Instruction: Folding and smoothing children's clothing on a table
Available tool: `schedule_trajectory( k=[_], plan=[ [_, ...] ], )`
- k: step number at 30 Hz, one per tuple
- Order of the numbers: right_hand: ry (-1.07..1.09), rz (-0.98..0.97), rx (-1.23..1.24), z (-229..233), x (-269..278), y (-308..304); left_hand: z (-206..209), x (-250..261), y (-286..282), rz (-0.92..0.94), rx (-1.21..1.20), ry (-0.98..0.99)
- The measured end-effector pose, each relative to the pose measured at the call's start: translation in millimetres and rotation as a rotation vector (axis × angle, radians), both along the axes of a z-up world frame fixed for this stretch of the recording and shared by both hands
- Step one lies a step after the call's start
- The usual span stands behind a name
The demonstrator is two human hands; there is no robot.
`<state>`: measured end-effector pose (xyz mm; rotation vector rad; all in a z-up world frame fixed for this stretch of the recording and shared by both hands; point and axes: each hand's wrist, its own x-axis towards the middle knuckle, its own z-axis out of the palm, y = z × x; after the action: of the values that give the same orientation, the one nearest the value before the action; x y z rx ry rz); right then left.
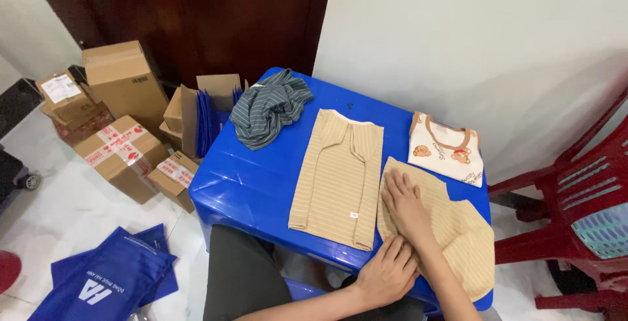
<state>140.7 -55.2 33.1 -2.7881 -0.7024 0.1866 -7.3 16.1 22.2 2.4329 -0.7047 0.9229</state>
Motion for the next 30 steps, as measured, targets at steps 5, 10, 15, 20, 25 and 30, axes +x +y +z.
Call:
schedule_trajectory(
  k=[5, 10, 15, 20, 25, 30],
  plan=[
    [-0.028, -0.002, -0.001, -10, 17, 6, 6, -3, 2, 0.051, 0.015, -0.049],
    [0.042, -0.044, 0.028, 1, 21, 6, 1, -3, 0, 0.074, 0.009, -0.060],
    [-0.020, -0.036, -0.008, 4, -6, -11, 6, -4, 4, 0.063, -0.003, -0.032],
    [-0.070, -0.042, -0.084, -10, -2, -12, 5, -4, 2, 0.073, 0.019, -0.041],
    [-0.068, -0.003, 0.022, -6, 26, -14, -1, -4, -1, 0.104, 0.065, -0.031],
    [0.005, -0.009, 0.258, 11, 12, -38, 4, -4, 1, 0.134, 0.085, -0.029]
  ],
)
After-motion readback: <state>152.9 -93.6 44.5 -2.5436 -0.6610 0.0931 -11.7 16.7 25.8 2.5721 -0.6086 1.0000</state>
